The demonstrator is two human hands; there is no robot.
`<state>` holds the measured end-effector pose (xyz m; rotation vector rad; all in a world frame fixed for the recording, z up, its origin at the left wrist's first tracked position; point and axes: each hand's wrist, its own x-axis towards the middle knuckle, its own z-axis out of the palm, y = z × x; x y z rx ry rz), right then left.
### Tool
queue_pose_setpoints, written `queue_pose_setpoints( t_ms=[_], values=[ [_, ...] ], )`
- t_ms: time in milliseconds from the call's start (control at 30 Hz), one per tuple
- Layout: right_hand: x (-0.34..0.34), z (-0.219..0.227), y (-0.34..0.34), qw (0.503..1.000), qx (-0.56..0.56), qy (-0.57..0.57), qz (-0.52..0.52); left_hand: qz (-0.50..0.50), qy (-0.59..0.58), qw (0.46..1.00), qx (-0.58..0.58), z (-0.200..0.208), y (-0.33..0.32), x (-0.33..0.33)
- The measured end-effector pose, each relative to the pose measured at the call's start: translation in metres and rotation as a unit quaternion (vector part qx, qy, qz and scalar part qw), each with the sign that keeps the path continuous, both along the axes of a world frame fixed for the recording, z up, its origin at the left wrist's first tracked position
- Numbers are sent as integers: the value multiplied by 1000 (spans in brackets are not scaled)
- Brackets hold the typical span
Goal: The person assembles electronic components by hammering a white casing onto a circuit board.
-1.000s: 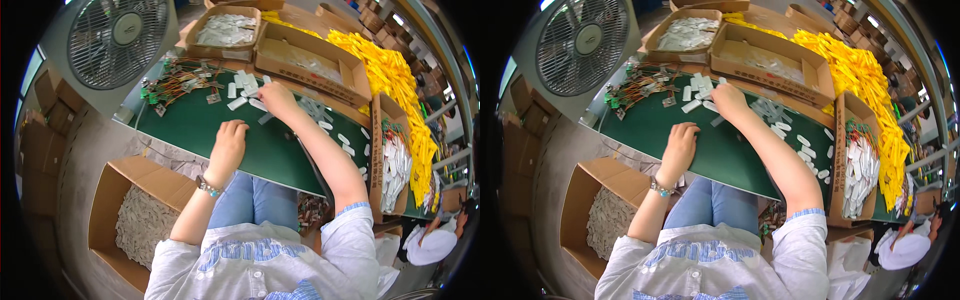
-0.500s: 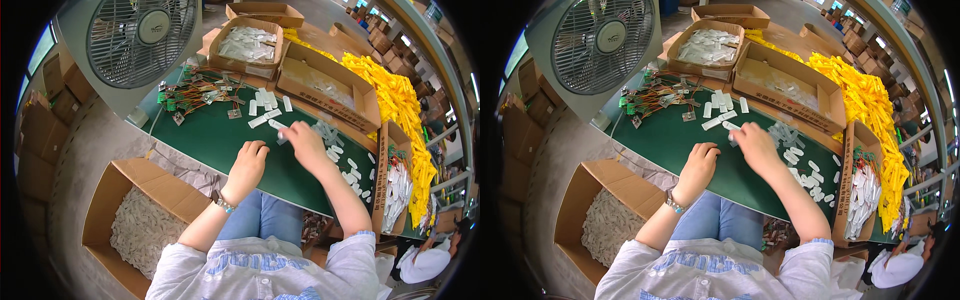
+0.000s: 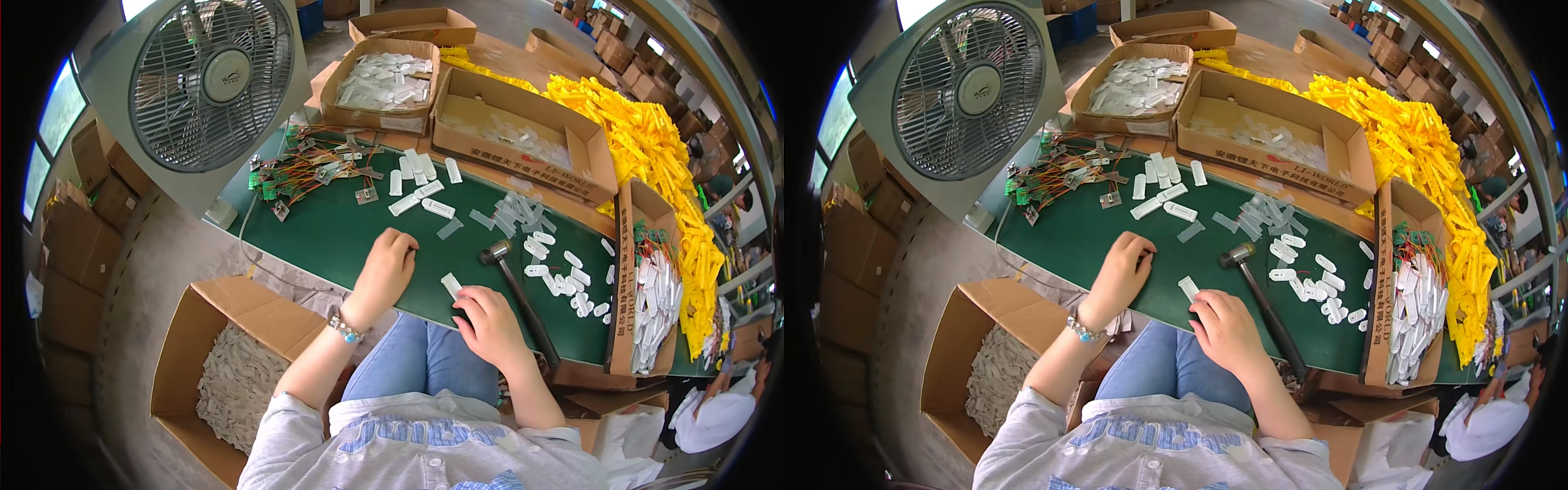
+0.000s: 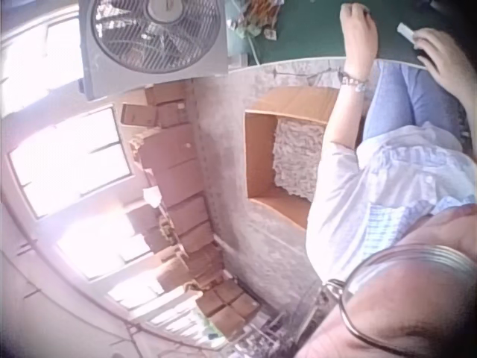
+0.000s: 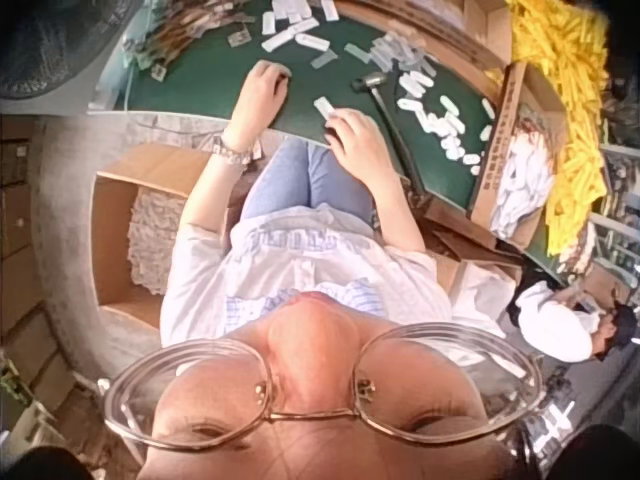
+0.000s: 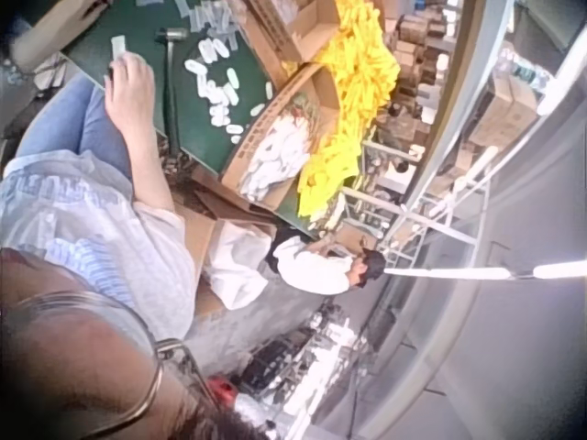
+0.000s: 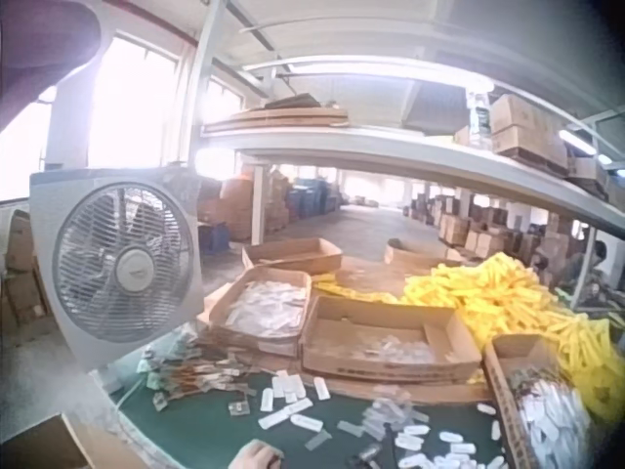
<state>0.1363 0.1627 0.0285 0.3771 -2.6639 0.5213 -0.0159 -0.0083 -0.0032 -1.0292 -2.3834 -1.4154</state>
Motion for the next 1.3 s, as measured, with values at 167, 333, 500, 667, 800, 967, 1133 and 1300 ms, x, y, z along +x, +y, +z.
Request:
queue_pose_setpoints(
  t_ms=[167,333,500,667,800,967,1133,1300],
  values=[
    [3,-21,7,989,-139,21,-41,30,70,996,-56,20,-6,-48],
    [4,-23,5,986,-157,39,-36,133,203,956,-165,28,-9,-131],
    [5,-25,6,980,-195,27,-27,103,255,902,-333,31,-19,-179],
    [6,-26,8,979,-200,29,-30,82,257,914,-302,41,-17,-191],
    [5,-26,7,980,-197,25,-16,167,142,974,-48,59,-33,-206],
    [7,-24,11,981,-191,24,-8,141,-21,953,266,113,-20,-187],
    [7,-24,5,981,-187,24,-48,-2,-68,908,413,115,-13,-169],
    [6,-24,5,983,-176,32,-40,31,-91,956,278,129,-4,-160]
  ],
)
